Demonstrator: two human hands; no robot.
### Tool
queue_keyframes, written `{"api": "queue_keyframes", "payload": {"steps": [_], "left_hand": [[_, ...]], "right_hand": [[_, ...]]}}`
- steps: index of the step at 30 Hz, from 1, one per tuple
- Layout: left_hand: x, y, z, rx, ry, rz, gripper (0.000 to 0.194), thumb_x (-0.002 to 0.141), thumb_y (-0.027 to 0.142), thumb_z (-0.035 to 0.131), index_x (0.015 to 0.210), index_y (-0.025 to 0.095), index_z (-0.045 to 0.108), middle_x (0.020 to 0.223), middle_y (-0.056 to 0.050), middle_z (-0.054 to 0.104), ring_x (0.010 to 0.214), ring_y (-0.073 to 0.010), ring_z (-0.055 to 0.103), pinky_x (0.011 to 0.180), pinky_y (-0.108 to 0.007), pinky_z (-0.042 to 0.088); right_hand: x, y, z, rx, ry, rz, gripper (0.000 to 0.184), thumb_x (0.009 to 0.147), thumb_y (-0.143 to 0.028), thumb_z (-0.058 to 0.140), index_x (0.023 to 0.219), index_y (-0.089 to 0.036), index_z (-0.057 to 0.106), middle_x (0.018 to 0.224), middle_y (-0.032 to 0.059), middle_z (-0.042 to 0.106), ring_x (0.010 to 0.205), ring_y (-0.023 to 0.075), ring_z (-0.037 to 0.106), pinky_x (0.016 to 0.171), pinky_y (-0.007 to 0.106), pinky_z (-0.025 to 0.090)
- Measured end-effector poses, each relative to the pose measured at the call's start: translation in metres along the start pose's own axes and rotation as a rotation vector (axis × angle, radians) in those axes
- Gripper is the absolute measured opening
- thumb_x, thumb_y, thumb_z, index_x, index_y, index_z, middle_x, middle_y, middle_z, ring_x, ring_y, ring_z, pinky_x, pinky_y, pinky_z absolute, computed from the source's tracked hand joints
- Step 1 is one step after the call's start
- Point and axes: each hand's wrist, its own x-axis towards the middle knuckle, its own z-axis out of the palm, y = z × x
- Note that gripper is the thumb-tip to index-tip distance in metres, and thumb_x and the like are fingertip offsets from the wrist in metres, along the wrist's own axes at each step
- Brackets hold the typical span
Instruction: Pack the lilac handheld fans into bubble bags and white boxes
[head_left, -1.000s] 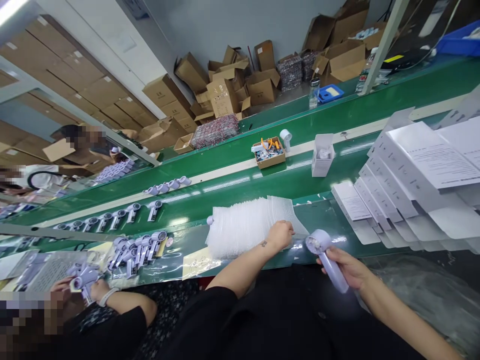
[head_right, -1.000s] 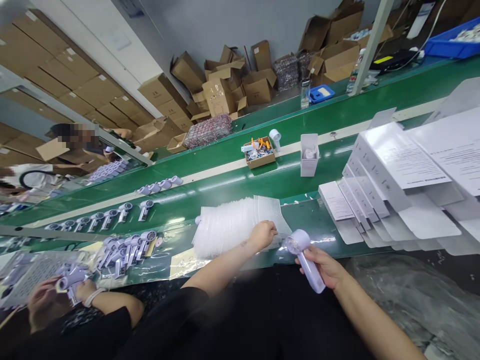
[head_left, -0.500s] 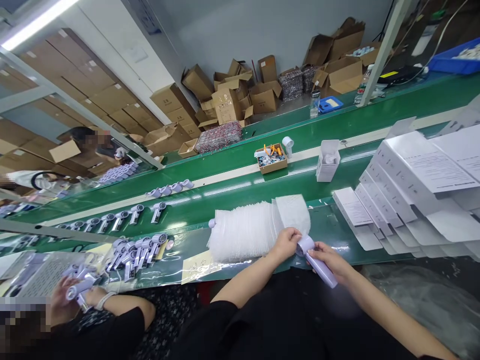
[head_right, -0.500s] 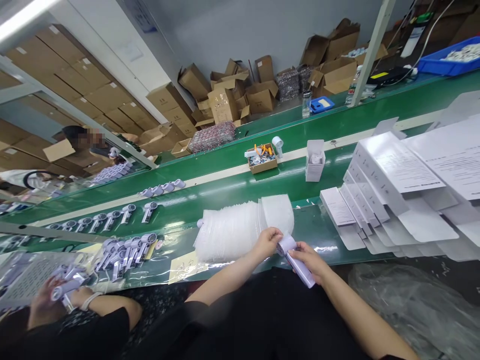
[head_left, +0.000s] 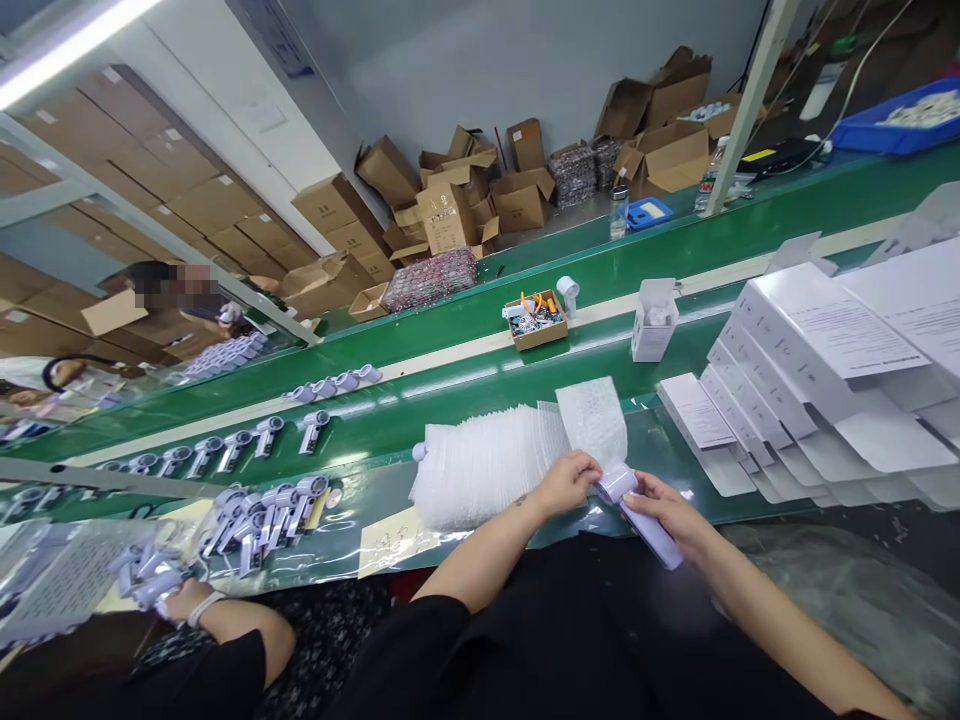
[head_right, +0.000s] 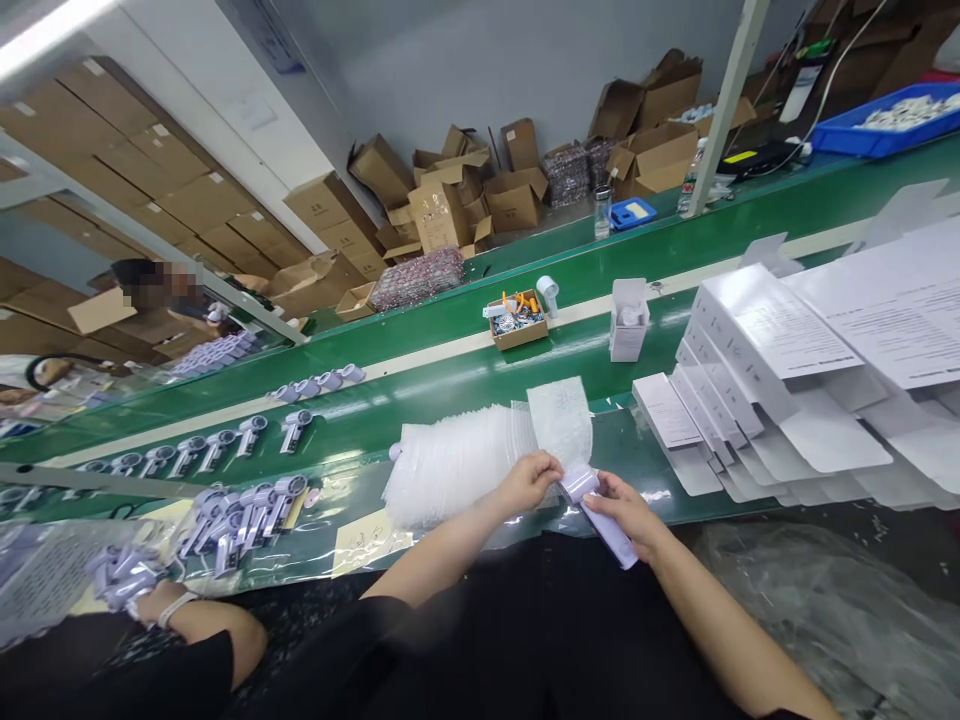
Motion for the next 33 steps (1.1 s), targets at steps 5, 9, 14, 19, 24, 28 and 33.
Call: {"api": "queue_keyframes", "payload": {"steps": [5,9,14,19,24,28,33], "left_hand": [[-0.027,0.01,0.012,0.299,-0.077,0.086,0.015,0.084,0.017,0.044,0.085,0.016,0.06,0.084,-0.006,0.06,0.083,-0.0168,0.056,0.076,-0.028,0.045],[-0.023,0.016,0.023,0.519,-0.13,0.219,0.016,0.085,0.02,0.044,0.091,0.016,0.058,0.088,-0.008,0.058,0.083,-0.0185,0.055,0.075,-0.029,0.045],[-0.01,0.002,0.022,0.651,-0.046,0.222,0.026,0.092,0.021,0.032,0.104,0.015,0.054,0.087,-0.009,0.056,0.084,-0.0196,0.055,0.074,-0.031,0.046],[0.003,-0.002,0.025,0.519,0.099,0.005,0.02,0.087,0.021,0.041,0.099,0.017,0.056,0.093,-0.007,0.056,0.089,-0.0176,0.054,0.079,-0.029,0.045],[-0.001,0.017,0.032,0.325,-0.075,0.068,0.013,0.083,0.021,0.045,0.085,0.017,0.057,0.086,-0.005,0.06,0.084,-0.0166,0.056,0.078,-0.028,0.045],[0.001,0.029,0.03,0.138,-0.117,-0.104,0.009,0.076,0.017,0.051,0.081,0.016,0.058,0.072,-0.001,0.061,0.07,-0.0147,0.058,0.067,-0.025,0.046],[0.014,0.054,0.012,-0.31,-0.101,-0.525,0.011,0.07,0.019,0.058,0.08,0.015,0.056,0.046,0.006,0.048,0.041,-0.0085,0.047,0.042,-0.018,0.037]], "right_hand": [[-0.003,0.006,0.002,0.031,0.043,0.057,0.033,0.066,-0.026,0.073,0.092,-0.021,0.054,0.075,-0.0007,0.064,0.06,0.0172,0.063,0.047,0.029,0.051],[0.003,0.007,0.01,0.238,0.168,0.108,0.027,0.067,-0.018,0.069,0.084,-0.022,0.049,0.065,-0.0014,0.064,0.055,0.0179,0.063,0.048,0.031,0.053],[-0.001,-0.003,0.016,0.424,0.189,0.127,0.032,0.066,-0.017,0.073,0.086,-0.023,0.048,0.067,-0.0007,0.065,0.065,0.0199,0.067,0.054,0.029,0.055],[-0.002,-0.003,0.015,0.434,0.2,0.16,0.029,0.069,-0.023,0.072,0.084,-0.022,0.047,0.067,0.0015,0.065,0.058,0.0177,0.064,0.053,0.029,0.055],[0.01,0.013,0.0,0.271,0.312,0.1,0.02,0.073,-0.028,0.065,0.076,-0.022,0.046,0.058,-0.0016,0.059,0.053,0.0156,0.059,0.049,0.027,0.05],[0.003,0.008,-0.018,0.148,0.314,0.079,0.023,0.069,-0.025,0.067,0.064,-0.022,0.045,0.051,-0.0042,0.053,0.048,0.0128,0.052,0.044,0.023,0.041],[-0.026,-0.046,-0.034,-0.574,0.289,-0.197,0.028,0.068,-0.035,0.066,0.055,-0.022,0.045,0.047,-0.0048,0.046,0.048,0.0128,0.044,0.046,0.024,0.036]]}}
